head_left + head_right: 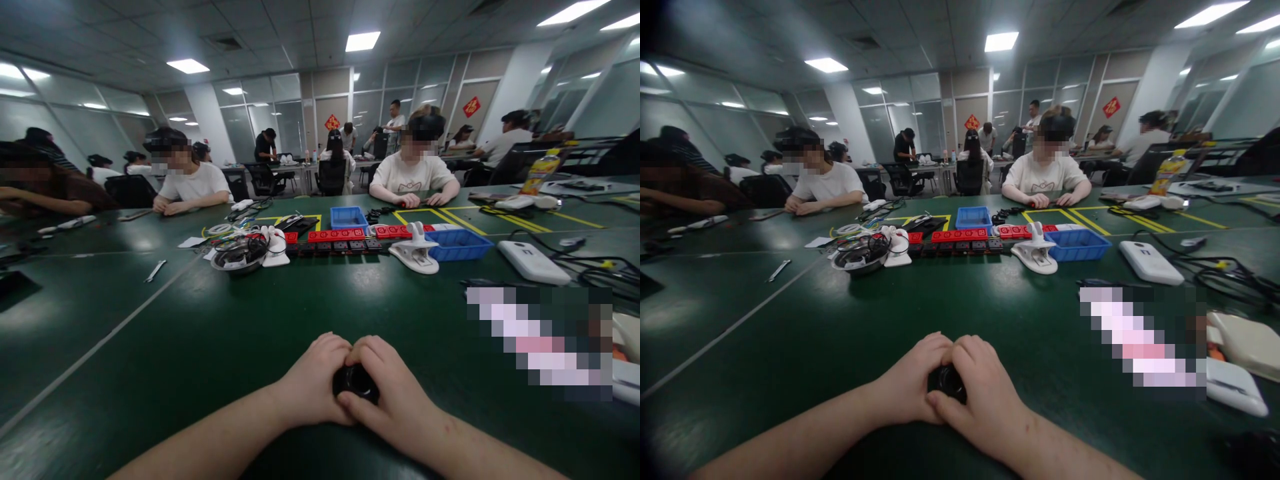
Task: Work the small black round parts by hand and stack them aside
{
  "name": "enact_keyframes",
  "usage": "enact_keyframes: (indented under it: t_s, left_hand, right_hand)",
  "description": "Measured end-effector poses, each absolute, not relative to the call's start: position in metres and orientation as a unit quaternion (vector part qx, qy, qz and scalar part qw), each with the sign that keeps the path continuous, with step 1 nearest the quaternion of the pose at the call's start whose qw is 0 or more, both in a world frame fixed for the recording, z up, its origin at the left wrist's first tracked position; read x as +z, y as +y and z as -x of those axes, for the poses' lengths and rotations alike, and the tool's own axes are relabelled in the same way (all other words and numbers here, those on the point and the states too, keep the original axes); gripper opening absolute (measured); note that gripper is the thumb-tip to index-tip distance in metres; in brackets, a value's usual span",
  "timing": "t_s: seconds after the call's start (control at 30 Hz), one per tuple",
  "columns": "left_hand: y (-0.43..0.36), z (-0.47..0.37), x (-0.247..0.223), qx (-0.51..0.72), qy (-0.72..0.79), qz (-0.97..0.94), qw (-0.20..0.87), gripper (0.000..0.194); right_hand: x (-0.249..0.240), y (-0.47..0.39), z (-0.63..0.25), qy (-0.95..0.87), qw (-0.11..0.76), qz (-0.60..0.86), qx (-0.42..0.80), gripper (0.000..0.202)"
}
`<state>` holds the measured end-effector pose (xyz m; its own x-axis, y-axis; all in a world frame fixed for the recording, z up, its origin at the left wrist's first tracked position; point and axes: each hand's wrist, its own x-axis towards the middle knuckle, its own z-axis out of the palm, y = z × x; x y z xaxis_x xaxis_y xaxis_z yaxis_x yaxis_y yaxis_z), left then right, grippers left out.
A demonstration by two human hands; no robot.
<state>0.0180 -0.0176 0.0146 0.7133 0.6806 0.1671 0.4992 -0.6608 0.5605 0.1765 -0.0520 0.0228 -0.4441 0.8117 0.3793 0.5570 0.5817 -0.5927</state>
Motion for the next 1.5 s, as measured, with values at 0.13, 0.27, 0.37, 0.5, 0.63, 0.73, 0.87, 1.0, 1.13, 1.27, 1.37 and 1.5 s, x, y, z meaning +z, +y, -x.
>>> enact_keyframes:
  t_s: [0.13, 0.27, 0.37, 0.5, 0.63, 0.73, 0.87, 1.0, 1.13, 1.27, 1.37, 1.5]
  left_hand:
    - [-0.012, -0.018, 0.014, 0.184, 0.298, -0.897, 0.270, 0.040]
    - [-0.010, -0.018, 0.009, 0.179, 0.290, -0.904, 0.259, 0.044]
    - [-0.011, -0.017, 0.005, 0.179, 0.289, -0.908, 0.244, 0.046]
    - [-0.011, -0.016, 0.003, 0.176, 0.294, -0.912, 0.227, 0.048]
    - [-0.014, -0.015, 0.005, 0.164, 0.289, -0.918, 0.217, 0.053]
    - [-0.017, -0.015, 0.009, 0.172, 0.299, -0.910, 0.229, 0.068]
    - [-0.019, -0.016, 0.012, 0.184, 0.327, -0.892, 0.251, 0.078]
    - [-0.020, -0.019, 0.014, 0.191, 0.355, -0.884, 0.236, 0.072]
    - [-0.022, -0.022, 0.017, 0.176, 0.378, -0.884, 0.212, 0.061]
    - [-0.024, -0.024, 0.019, 0.162, 0.394, -0.884, 0.190, 0.056]
    - [-0.025, -0.025, 0.019, 0.158, 0.398, -0.887, 0.174, 0.054]
    - [-0.026, -0.025, 0.016, 0.166, 0.403, -0.886, 0.159, 0.052]
  right_hand:
    - [0.026, -0.053, -0.179, -0.850, 0.362, 0.329, 0.194, 0.022]
    - [0.030, -0.056, -0.178, -0.874, 0.372, 0.257, 0.178, 0.020]
    - [0.033, -0.058, -0.175, -0.888, 0.364, 0.224, 0.169, 0.019]
    - [0.033, -0.060, -0.176, -0.892, 0.357, 0.220, 0.170, 0.020]
    - [0.028, -0.060, -0.180, -0.876, 0.368, 0.258, 0.176, 0.024]
    - [0.022, -0.057, -0.181, -0.852, 0.386, 0.310, 0.172, 0.030]
    - [0.017, -0.053, -0.179, -0.809, 0.407, 0.387, 0.176, 0.032]
    - [0.015, -0.051, -0.177, -0.796, 0.403, 0.421, 0.165, 0.034]
    - [0.015, -0.050, -0.177, -0.799, 0.381, 0.434, 0.168, 0.034]
    - [0.015, -0.050, -0.178, -0.800, 0.372, 0.436, 0.180, 0.033]
    - [0.014, -0.051, -0.179, -0.800, 0.372, 0.433, 0.183, 0.032]
    - [0.014, -0.050, -0.179, -0.801, 0.376, 0.428, 0.186, 0.033]
